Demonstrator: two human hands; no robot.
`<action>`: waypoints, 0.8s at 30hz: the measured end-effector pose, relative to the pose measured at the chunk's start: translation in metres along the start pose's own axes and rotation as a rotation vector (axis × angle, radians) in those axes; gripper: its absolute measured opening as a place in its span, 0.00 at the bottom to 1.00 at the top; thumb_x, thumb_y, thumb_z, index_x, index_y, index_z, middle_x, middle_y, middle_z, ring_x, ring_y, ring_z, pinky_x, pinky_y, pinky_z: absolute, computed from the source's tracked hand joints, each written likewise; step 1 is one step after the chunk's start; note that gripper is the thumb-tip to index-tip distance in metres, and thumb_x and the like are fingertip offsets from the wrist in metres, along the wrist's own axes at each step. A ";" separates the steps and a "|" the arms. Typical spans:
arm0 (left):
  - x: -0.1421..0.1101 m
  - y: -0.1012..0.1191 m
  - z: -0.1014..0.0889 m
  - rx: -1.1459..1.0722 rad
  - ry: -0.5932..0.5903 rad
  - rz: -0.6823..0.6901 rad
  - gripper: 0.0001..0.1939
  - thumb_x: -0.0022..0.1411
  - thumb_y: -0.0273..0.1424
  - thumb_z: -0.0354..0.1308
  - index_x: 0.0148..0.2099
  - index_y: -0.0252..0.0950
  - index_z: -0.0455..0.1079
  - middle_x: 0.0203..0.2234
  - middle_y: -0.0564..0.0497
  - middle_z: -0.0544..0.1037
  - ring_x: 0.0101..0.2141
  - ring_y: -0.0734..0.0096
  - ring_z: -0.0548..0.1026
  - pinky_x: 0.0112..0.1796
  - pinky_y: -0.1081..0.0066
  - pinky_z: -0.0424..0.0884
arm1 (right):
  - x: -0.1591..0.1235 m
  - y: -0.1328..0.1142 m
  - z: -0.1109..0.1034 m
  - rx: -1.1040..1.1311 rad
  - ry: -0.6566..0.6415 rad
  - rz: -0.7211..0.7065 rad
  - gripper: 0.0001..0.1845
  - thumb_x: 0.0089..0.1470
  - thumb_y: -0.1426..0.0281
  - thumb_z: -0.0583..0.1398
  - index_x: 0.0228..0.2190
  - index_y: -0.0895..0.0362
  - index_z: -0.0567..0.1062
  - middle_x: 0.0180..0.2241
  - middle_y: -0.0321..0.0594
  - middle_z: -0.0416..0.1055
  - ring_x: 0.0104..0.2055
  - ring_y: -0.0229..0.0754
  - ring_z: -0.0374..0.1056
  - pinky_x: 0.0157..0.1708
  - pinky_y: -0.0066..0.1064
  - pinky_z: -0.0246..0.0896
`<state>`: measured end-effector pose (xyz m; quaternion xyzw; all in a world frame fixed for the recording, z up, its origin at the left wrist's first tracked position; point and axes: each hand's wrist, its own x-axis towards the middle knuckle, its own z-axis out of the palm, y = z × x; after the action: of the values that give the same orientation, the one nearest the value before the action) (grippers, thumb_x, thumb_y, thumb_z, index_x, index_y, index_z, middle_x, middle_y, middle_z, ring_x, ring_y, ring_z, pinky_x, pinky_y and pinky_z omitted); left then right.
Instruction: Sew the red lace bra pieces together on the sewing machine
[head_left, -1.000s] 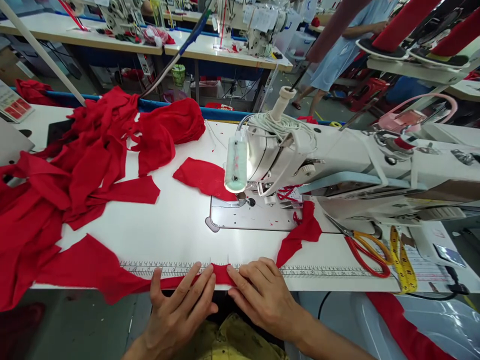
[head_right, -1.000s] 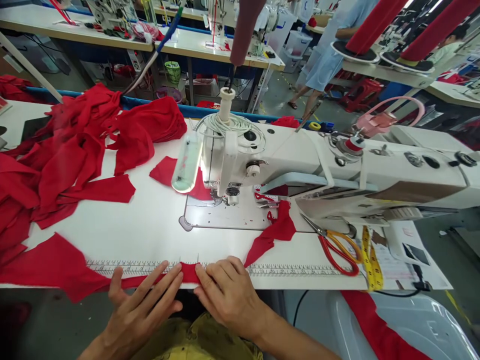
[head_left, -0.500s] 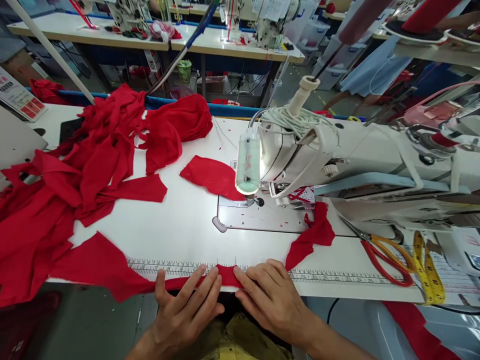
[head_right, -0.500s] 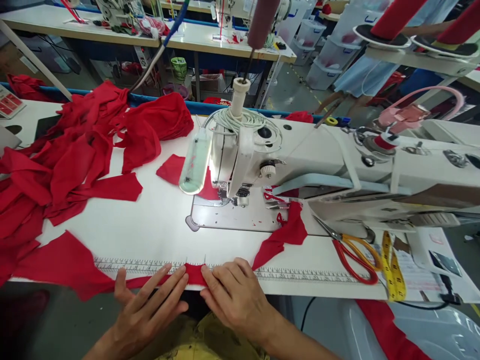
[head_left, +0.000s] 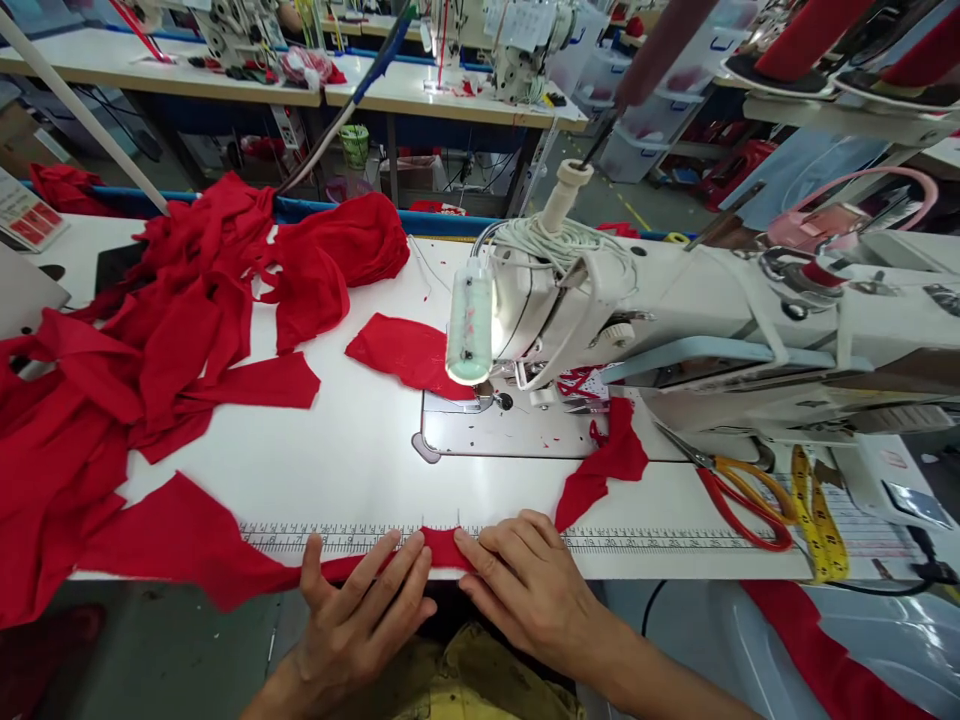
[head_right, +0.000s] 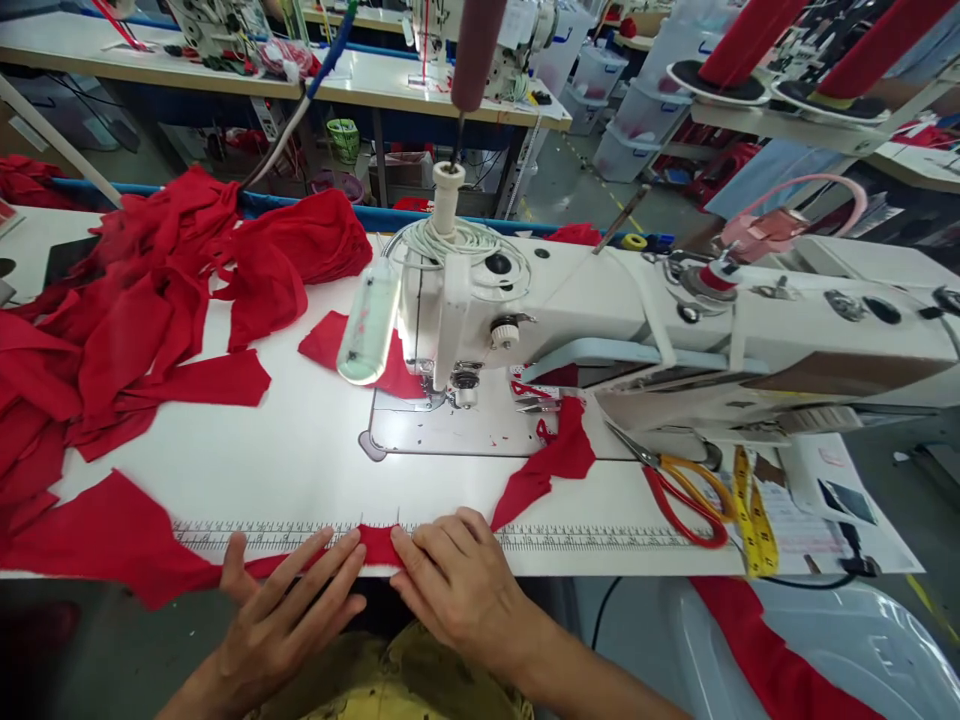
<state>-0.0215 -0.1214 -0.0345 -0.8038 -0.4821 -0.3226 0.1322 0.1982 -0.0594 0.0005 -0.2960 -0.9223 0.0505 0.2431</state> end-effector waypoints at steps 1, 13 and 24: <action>0.000 0.000 0.000 -0.004 -0.010 -0.003 0.15 0.64 0.33 0.63 0.53 0.40 0.75 0.44 0.53 0.83 0.56 0.64 0.73 0.68 0.48 0.39 | 0.000 0.000 0.000 -0.002 -0.005 -0.001 0.15 0.63 0.72 0.60 0.50 0.62 0.74 0.36 0.42 0.75 0.38 0.41 0.67 0.44 0.39 0.58; 0.005 0.001 -0.003 -0.052 -0.036 -0.049 0.19 0.67 0.37 0.60 0.59 0.41 0.71 0.46 0.51 0.82 0.50 0.61 0.77 0.67 0.43 0.35 | -0.001 0.004 0.000 -0.021 -0.037 -0.016 0.15 0.65 0.73 0.56 0.52 0.62 0.72 0.35 0.42 0.74 0.38 0.42 0.65 0.43 0.38 0.56; 0.065 -0.050 0.000 -0.084 -0.372 0.053 0.24 0.71 0.31 0.49 0.67 0.37 0.58 0.64 0.39 0.65 0.66 0.51 0.57 0.63 0.43 0.54 | 0.014 0.081 -0.016 -0.299 0.035 0.030 0.25 0.58 0.86 0.51 0.51 0.58 0.74 0.30 0.40 0.69 0.33 0.42 0.60 0.35 0.35 0.53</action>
<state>-0.0431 -0.0513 0.0026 -0.8669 -0.4628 -0.1845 0.0154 0.2380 0.0142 0.0012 -0.3435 -0.9107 -0.0890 0.2114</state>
